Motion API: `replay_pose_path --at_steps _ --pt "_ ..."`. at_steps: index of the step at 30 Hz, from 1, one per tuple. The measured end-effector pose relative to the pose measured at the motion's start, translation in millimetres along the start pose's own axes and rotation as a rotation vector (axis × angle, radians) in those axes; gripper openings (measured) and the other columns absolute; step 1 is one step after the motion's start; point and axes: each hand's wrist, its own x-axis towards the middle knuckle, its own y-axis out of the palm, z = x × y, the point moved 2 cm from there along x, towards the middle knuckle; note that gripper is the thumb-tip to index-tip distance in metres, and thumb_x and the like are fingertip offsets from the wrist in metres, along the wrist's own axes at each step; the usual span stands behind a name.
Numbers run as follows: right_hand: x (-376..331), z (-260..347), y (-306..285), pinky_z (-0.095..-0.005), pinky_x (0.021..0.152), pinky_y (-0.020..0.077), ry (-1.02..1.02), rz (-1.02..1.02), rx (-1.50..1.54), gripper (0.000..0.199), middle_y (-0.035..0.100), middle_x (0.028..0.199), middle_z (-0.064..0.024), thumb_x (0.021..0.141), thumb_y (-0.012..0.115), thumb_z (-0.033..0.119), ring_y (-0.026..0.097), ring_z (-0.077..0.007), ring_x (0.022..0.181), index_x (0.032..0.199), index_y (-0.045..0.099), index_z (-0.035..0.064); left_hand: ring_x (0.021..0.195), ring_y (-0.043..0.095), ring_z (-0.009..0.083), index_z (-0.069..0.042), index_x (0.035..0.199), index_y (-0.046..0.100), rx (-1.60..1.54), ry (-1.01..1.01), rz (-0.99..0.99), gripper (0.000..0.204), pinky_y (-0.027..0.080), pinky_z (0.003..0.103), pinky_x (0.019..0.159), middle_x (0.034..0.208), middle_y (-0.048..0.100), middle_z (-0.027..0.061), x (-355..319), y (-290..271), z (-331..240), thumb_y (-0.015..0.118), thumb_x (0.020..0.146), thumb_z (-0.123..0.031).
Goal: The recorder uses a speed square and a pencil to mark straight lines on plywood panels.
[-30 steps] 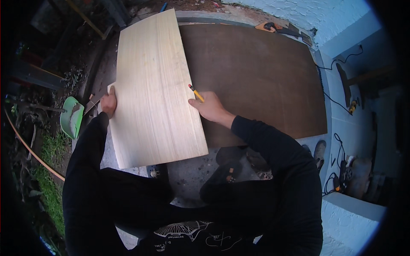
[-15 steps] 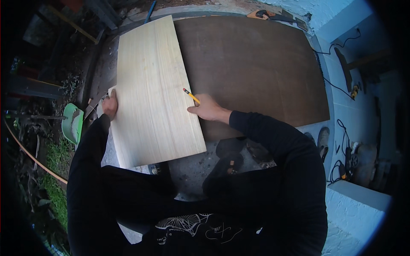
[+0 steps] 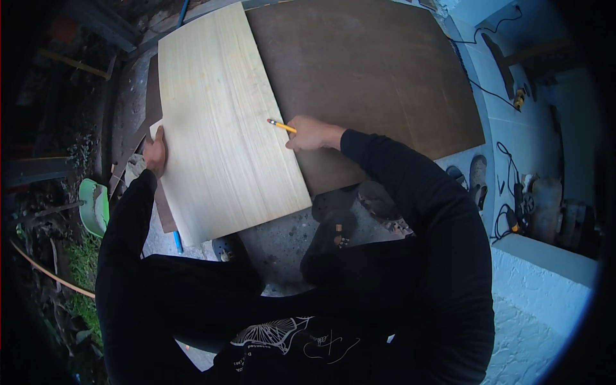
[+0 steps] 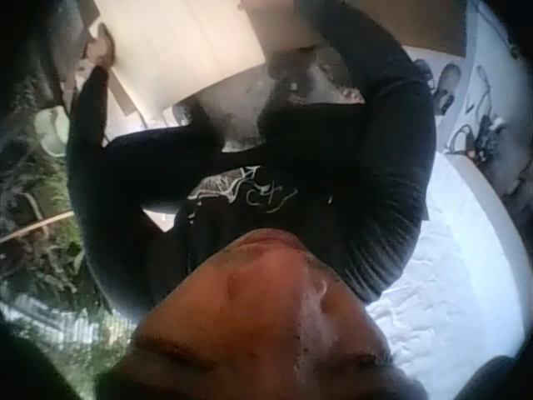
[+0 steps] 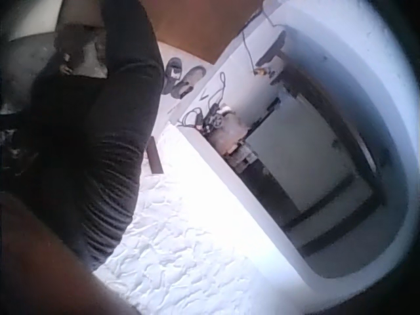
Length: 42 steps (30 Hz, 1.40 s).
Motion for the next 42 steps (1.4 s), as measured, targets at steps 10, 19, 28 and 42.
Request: replay_pose_path --at_steps 10,19,28,42 --pt "-38 -71 -84 -0.0403 0.074 0.0507 0.191 -0.280 -0.106 0.026 0.070 0.086 -0.0181 0.079 0.071 0.015 0.067 -0.0267 0.081 0.094 0.069 -0.0061 0.124 0.061 0.0392 0.016 0.134 0.053 -0.133 0.035 0.199 0.086 0.046 0.041 0.105 0.130 0.062 0.0324 -30 79 -108 0.056 0.095 -0.061" --pt "-128 -127 -110 -0.0321 0.059 0.0432 0.374 -0.279 -0.126 0.012 0.059 0.073 -0.0017 0.081 0.070 0.005 0.053 -0.0130 0.064 0.089 0.064 -0.0021 0.107 0.066 0.0456 0.013 0.115 0.061 -0.292 0.207 0.209 0.070 0.052 0.048 0.094 0.109 0.068 0.0337 -92 165 -148 0.059 0.095 -0.054" --pt "-133 -135 -124 -0.0339 0.075 0.0470 0.405 -0.293 -0.181 0.024 0.064 0.079 -0.0093 0.078 0.067 0.005 0.057 -0.0187 0.074 0.097 0.067 -0.0097 0.122 0.061 0.0420 0.015 0.132 0.048 -0.105 0.181 0.388 0.077 0.049 0.044 0.104 0.124 0.063 0.0349 -93 176 -161 0.053 0.099 -0.054" --pt "-161 -118 -147 -0.0438 0.101 0.0503 0.454 -0.640 -0.622 0.055 0.067 0.123 -0.0254 0.078 0.069 0.011 0.063 -0.0406 0.118 0.132 0.061 0.0022 0.122 0.062 0.0398 0.003 0.122 0.069 0.190 0.639 0.730 0.069 0.048 0.041 0.105 0.126 0.066 0.0278 -77 173 -181 0.060 0.090 -0.058"
